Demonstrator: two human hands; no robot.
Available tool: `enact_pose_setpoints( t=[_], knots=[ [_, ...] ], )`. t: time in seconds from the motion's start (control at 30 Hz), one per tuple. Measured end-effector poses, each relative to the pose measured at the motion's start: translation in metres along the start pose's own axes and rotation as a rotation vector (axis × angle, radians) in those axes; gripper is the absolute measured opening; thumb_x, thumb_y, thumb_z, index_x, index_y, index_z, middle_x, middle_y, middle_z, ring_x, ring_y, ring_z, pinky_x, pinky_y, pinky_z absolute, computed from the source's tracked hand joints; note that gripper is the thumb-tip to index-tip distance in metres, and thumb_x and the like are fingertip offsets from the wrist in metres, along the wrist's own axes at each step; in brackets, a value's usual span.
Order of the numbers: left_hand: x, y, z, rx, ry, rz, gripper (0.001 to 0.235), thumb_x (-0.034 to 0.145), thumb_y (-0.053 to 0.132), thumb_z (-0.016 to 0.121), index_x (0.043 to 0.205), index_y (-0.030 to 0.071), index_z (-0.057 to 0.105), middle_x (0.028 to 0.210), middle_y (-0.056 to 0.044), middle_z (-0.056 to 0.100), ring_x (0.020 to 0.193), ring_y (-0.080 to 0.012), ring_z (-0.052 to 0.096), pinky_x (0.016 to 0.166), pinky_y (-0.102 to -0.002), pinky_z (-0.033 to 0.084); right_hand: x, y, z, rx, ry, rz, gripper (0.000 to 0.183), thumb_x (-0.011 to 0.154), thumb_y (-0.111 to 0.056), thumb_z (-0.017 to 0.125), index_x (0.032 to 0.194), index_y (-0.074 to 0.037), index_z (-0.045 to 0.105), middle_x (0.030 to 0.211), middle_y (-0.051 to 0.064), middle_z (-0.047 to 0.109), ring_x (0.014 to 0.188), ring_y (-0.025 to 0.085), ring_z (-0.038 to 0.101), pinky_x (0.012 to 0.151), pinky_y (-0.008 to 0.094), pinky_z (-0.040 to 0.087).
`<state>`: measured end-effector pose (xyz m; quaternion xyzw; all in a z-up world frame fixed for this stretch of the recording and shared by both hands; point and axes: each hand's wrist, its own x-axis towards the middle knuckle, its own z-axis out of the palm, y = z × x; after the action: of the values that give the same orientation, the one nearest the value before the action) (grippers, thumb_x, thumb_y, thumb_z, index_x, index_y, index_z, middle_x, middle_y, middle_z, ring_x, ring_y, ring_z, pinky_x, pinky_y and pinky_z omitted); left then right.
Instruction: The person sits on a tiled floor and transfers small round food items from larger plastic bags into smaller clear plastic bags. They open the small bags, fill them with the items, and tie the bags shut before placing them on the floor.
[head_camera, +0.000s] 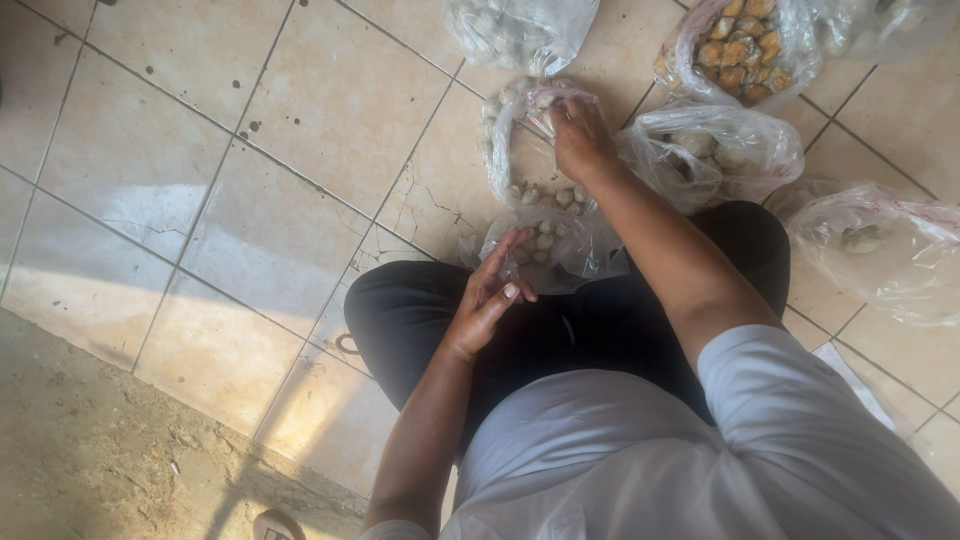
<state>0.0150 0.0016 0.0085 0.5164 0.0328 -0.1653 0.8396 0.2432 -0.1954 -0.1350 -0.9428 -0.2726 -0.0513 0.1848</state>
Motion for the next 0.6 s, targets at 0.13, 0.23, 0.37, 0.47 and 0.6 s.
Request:
enact_pose_setpoints(
  t=[0.13, 0.23, 0.37, 0.47, 0.6],
  knots=[
    [0.000, -0.004, -0.002, 0.014, 0.024, -0.012, 0.088, 0.095, 0.044, 0.068, 0.165, 0.007, 0.028, 0.167, -0.018, 0.038, 0.088, -0.0207, 0.065, 0.088, -0.034, 0.054, -0.013, 0.007, 0.034, -0.052, -0.174, 0.106, 0.034, 0.095, -0.003, 0.054, 0.128, -0.005, 0.064, 0.131, 0.022, 0.060, 0.121, 0.043, 0.056, 0.100, 0.052, 0.047],
    [0.000, -0.002, -0.002, 0.024, 0.027, -0.011, 0.089, 0.094, 0.044, 0.067, 0.165, 0.007, 0.028, 0.168, -0.017, 0.037, 0.087, -0.0205, 0.065, 0.084, -0.033, 0.052, -0.024, 0.000, 0.042, -0.130, -0.248, 0.028, 0.023, 0.098, -0.008, 0.057, 0.119, -0.008, 0.065, 0.128, 0.020, 0.061, 0.122, 0.042, 0.055, 0.098, 0.053, 0.048],
    [-0.004, 0.001, 0.003, 0.045, 0.042, -0.003, 0.091, 0.092, 0.045, 0.066, 0.165, 0.007, 0.027, 0.168, -0.016, 0.036, 0.088, -0.0201, 0.066, 0.083, -0.032, 0.052, -0.040, -0.008, 0.013, 0.405, -0.366, 0.403, 0.038, 0.091, 0.003, 0.057, 0.126, -0.011, 0.062, 0.118, 0.016, 0.061, 0.104, 0.029, 0.061, 0.085, 0.044, 0.053],
    [-0.005, 0.000, 0.002, 0.072, 0.049, 0.005, 0.091, 0.092, 0.046, 0.066, 0.165, 0.007, 0.027, 0.168, -0.016, 0.036, 0.089, -0.0199, 0.065, 0.082, -0.031, 0.050, -0.056, -0.006, -0.045, 1.271, -0.419, 0.889, 0.031, 0.097, -0.009, 0.063, 0.126, -0.011, 0.055, 0.111, 0.008, 0.060, 0.086, 0.018, 0.062, 0.070, 0.032, 0.054],
    [-0.008, -0.001, 0.004, 0.061, 0.039, 0.023, 0.092, 0.093, 0.045, 0.067, 0.165, 0.007, 0.025, 0.170, -0.015, 0.033, 0.092, -0.0201, 0.065, 0.086, -0.031, 0.051, -0.089, -0.030, -0.118, 1.744, -0.543, 0.684, 0.021, 0.104, -0.018, 0.061, 0.121, -0.007, 0.058, 0.108, 0.007, 0.063, 0.077, 0.013, 0.060, 0.056, 0.022, 0.047]
  ],
)
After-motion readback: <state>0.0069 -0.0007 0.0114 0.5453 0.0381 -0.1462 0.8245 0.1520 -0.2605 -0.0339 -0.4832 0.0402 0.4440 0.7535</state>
